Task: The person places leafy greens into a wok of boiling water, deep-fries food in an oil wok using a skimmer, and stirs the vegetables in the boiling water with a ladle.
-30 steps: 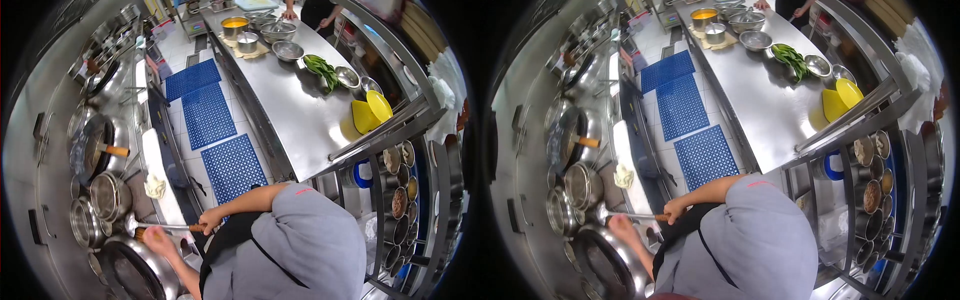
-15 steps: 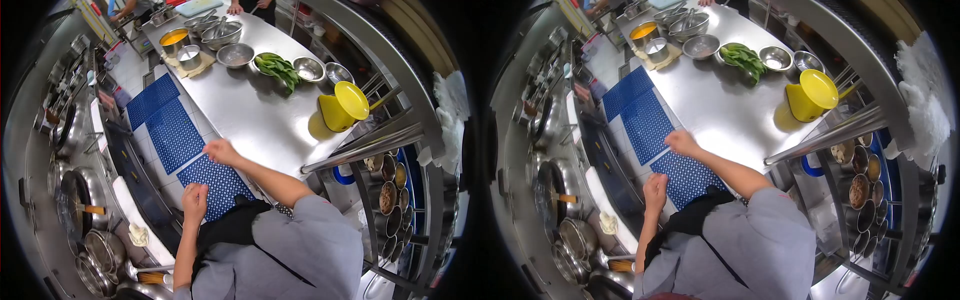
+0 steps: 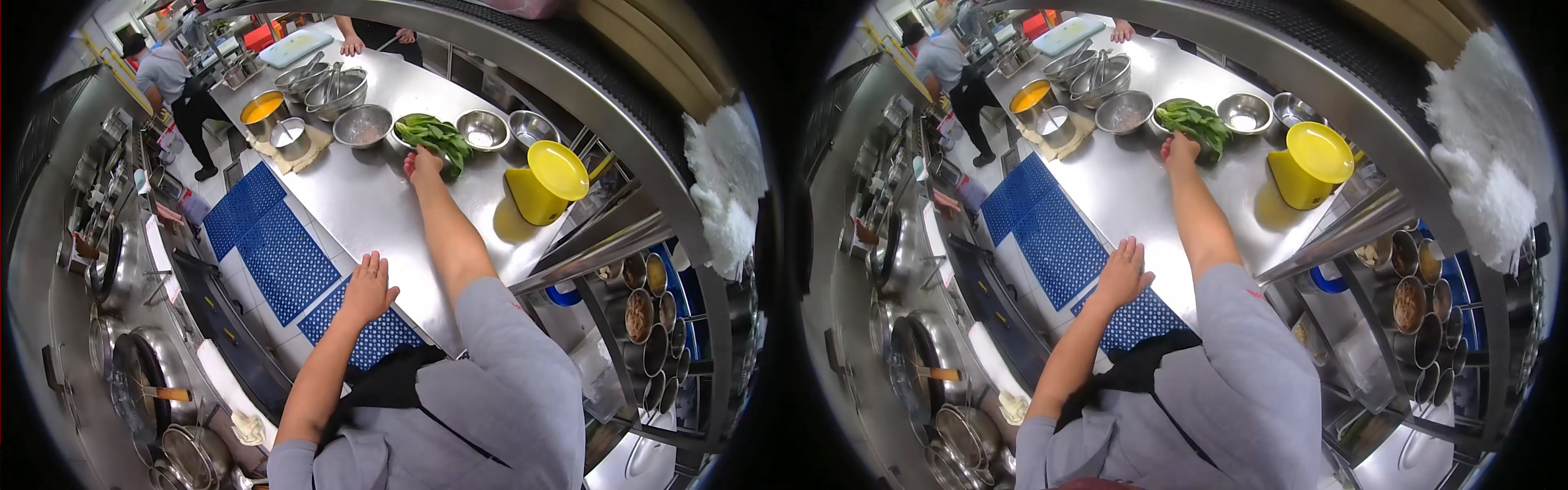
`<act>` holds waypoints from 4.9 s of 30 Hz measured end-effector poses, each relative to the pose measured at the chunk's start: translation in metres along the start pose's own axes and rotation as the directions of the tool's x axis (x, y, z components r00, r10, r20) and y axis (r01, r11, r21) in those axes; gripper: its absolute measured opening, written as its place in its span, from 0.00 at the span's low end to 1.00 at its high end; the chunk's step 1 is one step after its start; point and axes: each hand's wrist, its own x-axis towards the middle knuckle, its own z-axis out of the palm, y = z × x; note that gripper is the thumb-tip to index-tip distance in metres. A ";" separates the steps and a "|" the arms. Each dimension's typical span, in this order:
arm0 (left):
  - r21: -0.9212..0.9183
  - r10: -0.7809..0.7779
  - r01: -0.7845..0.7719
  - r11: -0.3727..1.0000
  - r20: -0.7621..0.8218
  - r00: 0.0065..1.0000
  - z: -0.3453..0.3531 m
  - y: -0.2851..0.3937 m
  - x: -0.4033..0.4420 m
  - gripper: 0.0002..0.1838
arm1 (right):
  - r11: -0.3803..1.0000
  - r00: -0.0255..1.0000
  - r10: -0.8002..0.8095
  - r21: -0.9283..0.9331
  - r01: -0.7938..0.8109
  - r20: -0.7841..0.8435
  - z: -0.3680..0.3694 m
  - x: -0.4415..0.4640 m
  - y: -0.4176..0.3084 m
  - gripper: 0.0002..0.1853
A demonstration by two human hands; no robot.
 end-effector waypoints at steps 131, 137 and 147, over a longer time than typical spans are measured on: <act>-0.891 -0.975 -0.447 -0.083 -0.020 0.220 -0.051 0.052 -0.184 0.08 | 0.314 0.158 0.167 -0.204 0.927 0.973 -0.050 -0.390 0.119 0.50; -0.899 -0.948 -0.304 0.314 -0.279 -0.153 -0.058 0.078 -0.274 0.09 | 0.605 -0.086 0.318 -0.132 0.786 0.944 -0.057 -0.482 0.186 0.52; -0.832 -0.549 0.106 0.545 -0.449 -0.705 -0.048 0.229 -0.464 0.09 | 0.838 -0.552 0.542 -0.363 0.406 0.633 -0.190 -0.709 0.238 0.40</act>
